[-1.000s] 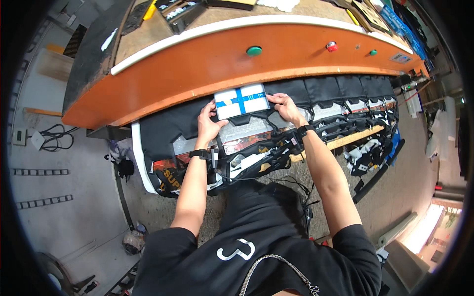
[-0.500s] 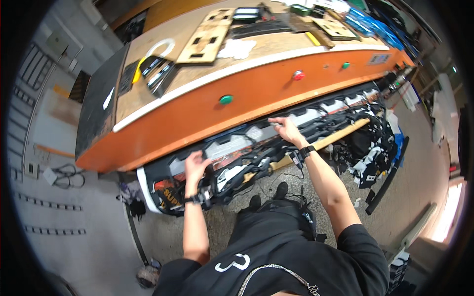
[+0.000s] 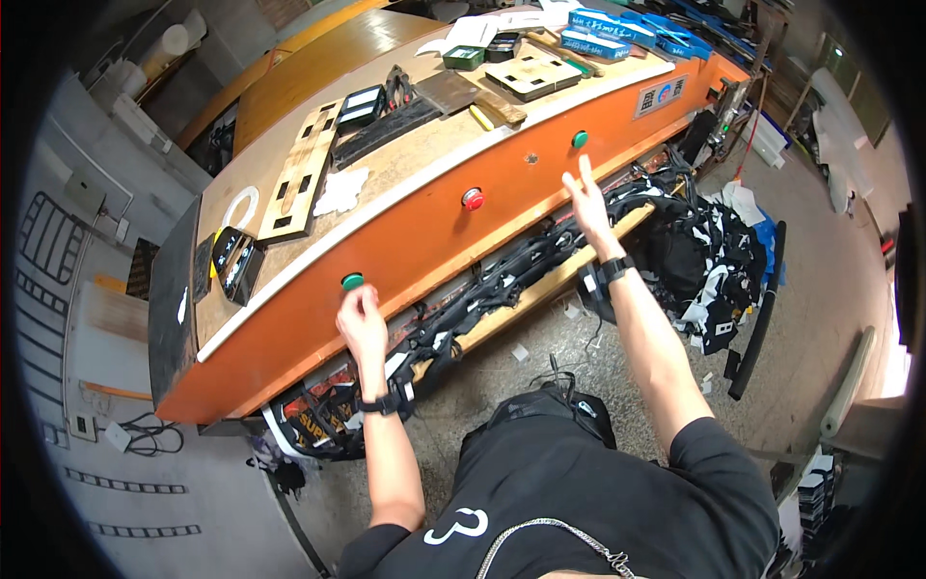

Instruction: Aligning leather material and operating a large industrial cutting machine in a workshop.

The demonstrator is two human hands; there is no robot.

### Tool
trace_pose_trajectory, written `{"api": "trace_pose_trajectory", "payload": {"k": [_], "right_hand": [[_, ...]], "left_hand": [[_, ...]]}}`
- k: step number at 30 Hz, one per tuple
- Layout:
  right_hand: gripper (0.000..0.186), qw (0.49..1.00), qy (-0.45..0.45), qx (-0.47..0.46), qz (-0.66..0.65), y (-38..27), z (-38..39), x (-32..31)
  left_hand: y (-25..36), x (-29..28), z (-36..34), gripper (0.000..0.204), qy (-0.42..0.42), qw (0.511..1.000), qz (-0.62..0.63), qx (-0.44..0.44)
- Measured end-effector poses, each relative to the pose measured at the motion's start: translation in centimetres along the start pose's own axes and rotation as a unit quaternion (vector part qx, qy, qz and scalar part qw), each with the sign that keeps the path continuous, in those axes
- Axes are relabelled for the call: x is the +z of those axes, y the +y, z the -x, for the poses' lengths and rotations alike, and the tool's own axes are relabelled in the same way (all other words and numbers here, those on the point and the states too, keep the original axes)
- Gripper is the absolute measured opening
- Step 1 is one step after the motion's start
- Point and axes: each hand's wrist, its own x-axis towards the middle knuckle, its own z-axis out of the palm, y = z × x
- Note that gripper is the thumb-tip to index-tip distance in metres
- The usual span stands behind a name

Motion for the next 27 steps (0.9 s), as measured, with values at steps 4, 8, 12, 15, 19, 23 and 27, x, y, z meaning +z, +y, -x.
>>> {"api": "trace_pose_trajectory", "payload": {"k": [4, 8, 12, 15, 19, 23, 27], "right_hand": [[0.075, 0.998, -0.029, -0.017, -0.046, -1.5, -4.1, -0.5], [0.052, 0.993, 0.044, 0.075, 0.082, -0.2, -1.5, -0.3], [0.025, 0.981, -0.175, 0.073, 0.040, 1.2, 6.5, 3.9], [0.033, 0.933, -0.352, 0.071, 0.032, 0.7, 11.8, 8.8], [0.057, 0.860, -0.481, -0.069, 0.156, -0.5, 15.7, 12.2], [0.080, 0.781, -0.495, -0.107, 0.366, -2.3, 17.0, 14.3], [0.081, 0.764, -0.469, -0.100, 0.431, -3.4, 17.9, 15.8]], "left_hand": [[2.1, 1.2, -2.4, 0.017, 0.026, 0.994, -0.099, 0.031], [0.4, -0.8, 0.8, 0.017, -0.040, 0.991, -0.130, -0.004], [-3.1, -2.0, 6.0, 0.018, -0.108, 0.953, -0.259, -0.112], [-4.5, -1.9, 8.6, 0.021, -0.110, 0.929, -0.343, -0.082], [-4.3, -0.8, 11.4, 0.045, -0.132, 0.905, -0.404, 0.018], [-4.6, -0.3, 11.8, 0.070, -0.140, 0.878, -0.455, 0.045], [-6.0, -0.4, 11.2, 0.079, -0.187, 0.860, -0.474, 0.019]]}}
